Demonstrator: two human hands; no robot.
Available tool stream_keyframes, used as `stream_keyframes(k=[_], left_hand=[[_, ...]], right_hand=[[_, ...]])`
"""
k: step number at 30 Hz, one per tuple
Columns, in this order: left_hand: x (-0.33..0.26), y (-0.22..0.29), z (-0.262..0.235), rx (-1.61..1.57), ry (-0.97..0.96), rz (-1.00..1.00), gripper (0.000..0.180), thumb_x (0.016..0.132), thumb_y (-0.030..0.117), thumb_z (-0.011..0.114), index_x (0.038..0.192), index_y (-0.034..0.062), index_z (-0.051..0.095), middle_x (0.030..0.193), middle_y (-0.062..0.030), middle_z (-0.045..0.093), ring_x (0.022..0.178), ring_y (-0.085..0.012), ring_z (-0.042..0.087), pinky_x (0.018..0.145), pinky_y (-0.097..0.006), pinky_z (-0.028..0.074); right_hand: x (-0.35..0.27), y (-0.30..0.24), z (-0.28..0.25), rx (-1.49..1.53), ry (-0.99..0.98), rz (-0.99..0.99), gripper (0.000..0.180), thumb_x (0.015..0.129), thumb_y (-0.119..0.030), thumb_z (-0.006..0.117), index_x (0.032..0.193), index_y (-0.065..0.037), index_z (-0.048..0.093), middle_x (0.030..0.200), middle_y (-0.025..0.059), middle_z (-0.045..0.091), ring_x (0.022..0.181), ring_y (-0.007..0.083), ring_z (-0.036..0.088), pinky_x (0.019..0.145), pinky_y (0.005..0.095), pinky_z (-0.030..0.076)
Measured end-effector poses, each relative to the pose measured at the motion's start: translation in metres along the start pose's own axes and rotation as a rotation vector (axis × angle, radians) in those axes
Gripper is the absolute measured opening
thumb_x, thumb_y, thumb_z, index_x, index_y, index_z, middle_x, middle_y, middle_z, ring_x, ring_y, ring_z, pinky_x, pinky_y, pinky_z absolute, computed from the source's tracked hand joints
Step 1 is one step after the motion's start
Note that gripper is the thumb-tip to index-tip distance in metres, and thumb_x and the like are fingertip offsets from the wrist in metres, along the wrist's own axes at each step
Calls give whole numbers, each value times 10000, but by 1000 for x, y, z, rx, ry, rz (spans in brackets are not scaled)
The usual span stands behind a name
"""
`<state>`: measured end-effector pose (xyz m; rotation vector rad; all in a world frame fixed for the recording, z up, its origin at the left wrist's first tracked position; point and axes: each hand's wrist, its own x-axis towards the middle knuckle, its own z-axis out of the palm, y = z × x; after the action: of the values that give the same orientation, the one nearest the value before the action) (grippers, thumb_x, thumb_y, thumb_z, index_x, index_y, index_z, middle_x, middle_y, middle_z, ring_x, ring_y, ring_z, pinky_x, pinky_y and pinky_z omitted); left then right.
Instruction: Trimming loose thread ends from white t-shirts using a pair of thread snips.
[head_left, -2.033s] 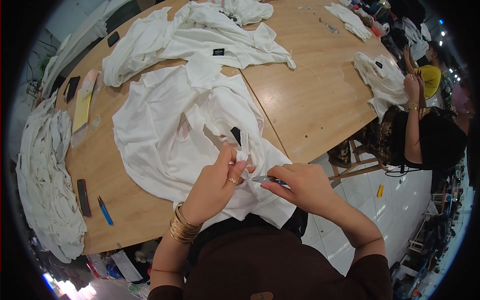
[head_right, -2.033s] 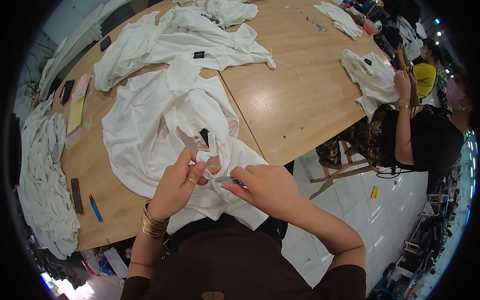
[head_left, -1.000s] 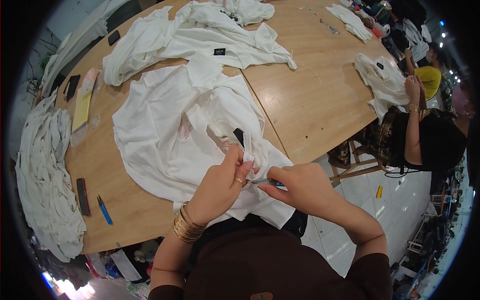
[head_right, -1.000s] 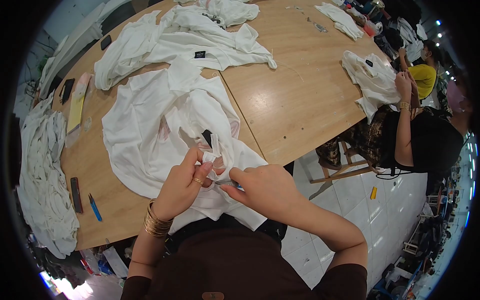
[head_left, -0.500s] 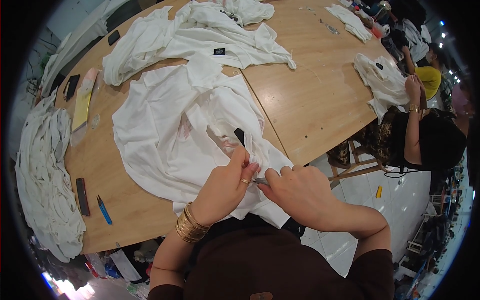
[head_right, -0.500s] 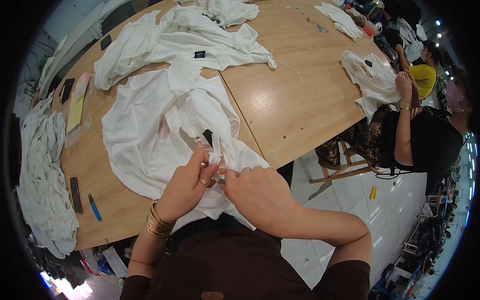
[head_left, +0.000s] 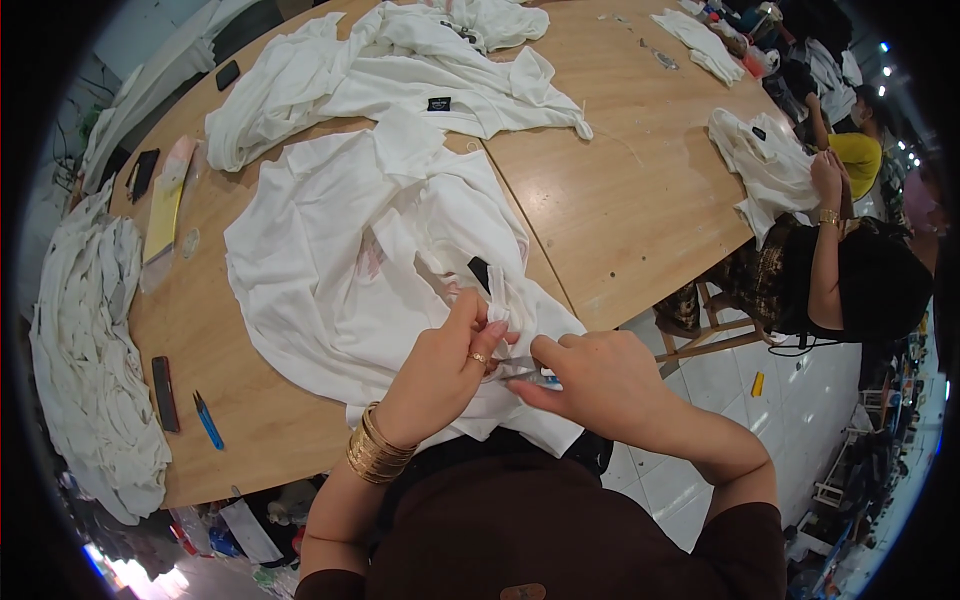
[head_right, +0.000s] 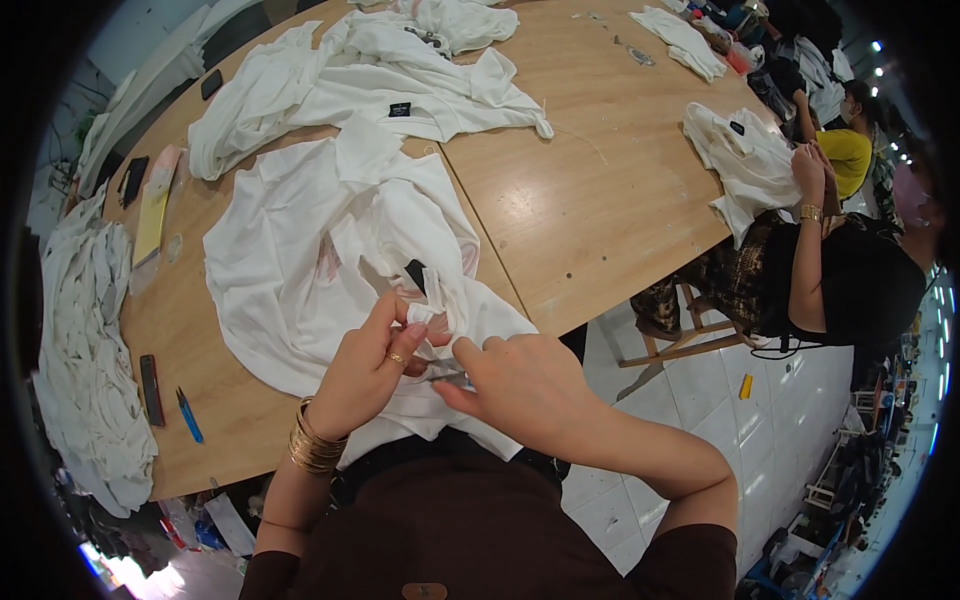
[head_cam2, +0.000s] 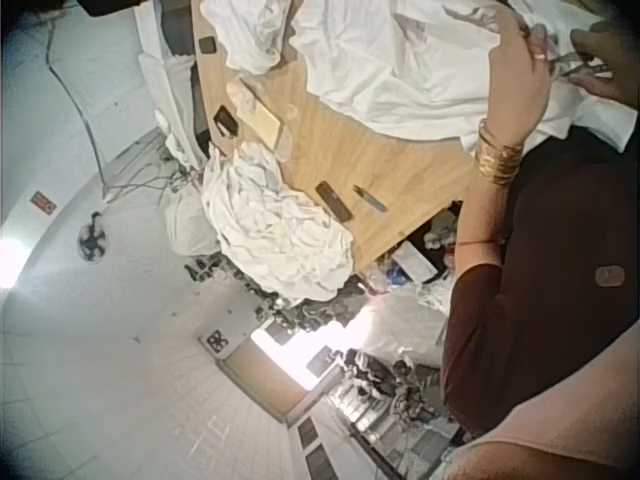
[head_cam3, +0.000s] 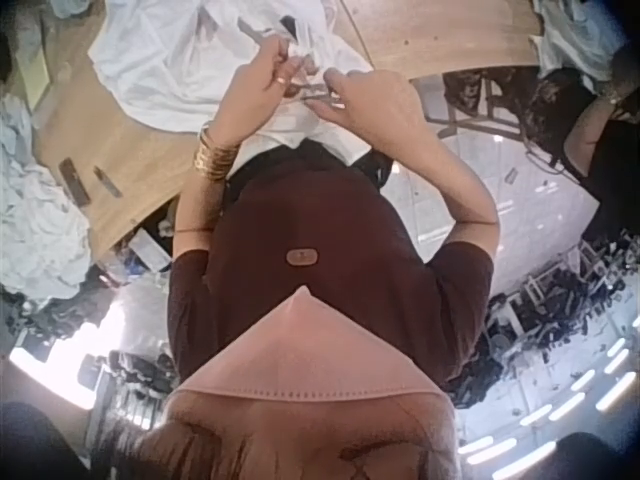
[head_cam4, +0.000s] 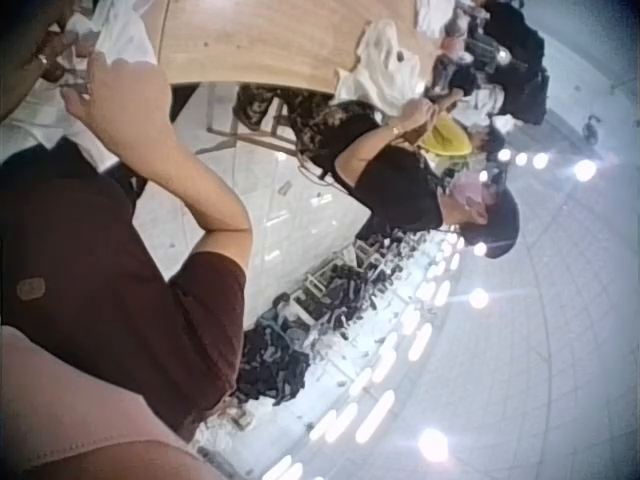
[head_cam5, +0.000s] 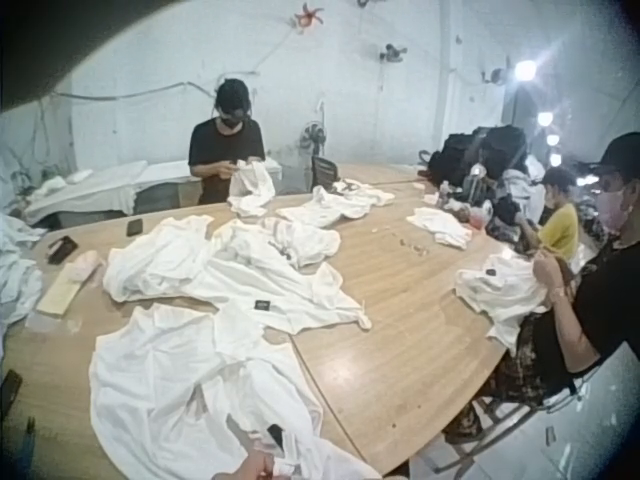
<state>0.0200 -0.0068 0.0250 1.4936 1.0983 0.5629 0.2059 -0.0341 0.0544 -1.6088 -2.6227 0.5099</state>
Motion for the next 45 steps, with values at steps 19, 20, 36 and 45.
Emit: stream_keyframes(k=[19, 20, 36, 45], left_hand=[[9, -21, -2, -141, 193, 52, 132, 991, 150, 416, 960, 23, 398, 740, -112, 653, 636, -156, 663, 538, -253, 506], [7, -17, -2, -186, 155, 1, 126, 983, 141, 433, 970, 22, 394, 720, -119, 626, 626, -202, 683, 506, -265, 491], [2, 3, 5, -31, 95, 4, 151, 968, 157, 481, 950, 31, 399, 725, -123, 575, 571, -239, 661, 455, -299, 474], [3, 4, 5, -6, 71, 8, 164, 970, 175, 480, 936, 39, 396, 707, -127, 561, 547, -243, 648, 457, -313, 469]], right_hand=[[-21, 4, 72, 1027, 111, 72, 180, 816, -150, 695, 849, -7, 592, 699, 74, 582, 580, 210, 496, 570, 256, 424], [-21, 6, 75, 1070, 119, 111, 199, 812, -164, 705, 855, -4, 595, 702, 70, 584, 578, 204, 483, 573, 250, 422], [-27, 14, 14, 427, 70, 105, 282, 889, -346, 581, 918, -66, 591, 711, 87, 624, 657, 290, 613, 559, 369, 466], [-23, 8, 21, 283, 146, 40, 279, 897, -338, 569, 806, -74, 574, 623, 70, 569, 581, 262, 584, 494, 367, 444]])
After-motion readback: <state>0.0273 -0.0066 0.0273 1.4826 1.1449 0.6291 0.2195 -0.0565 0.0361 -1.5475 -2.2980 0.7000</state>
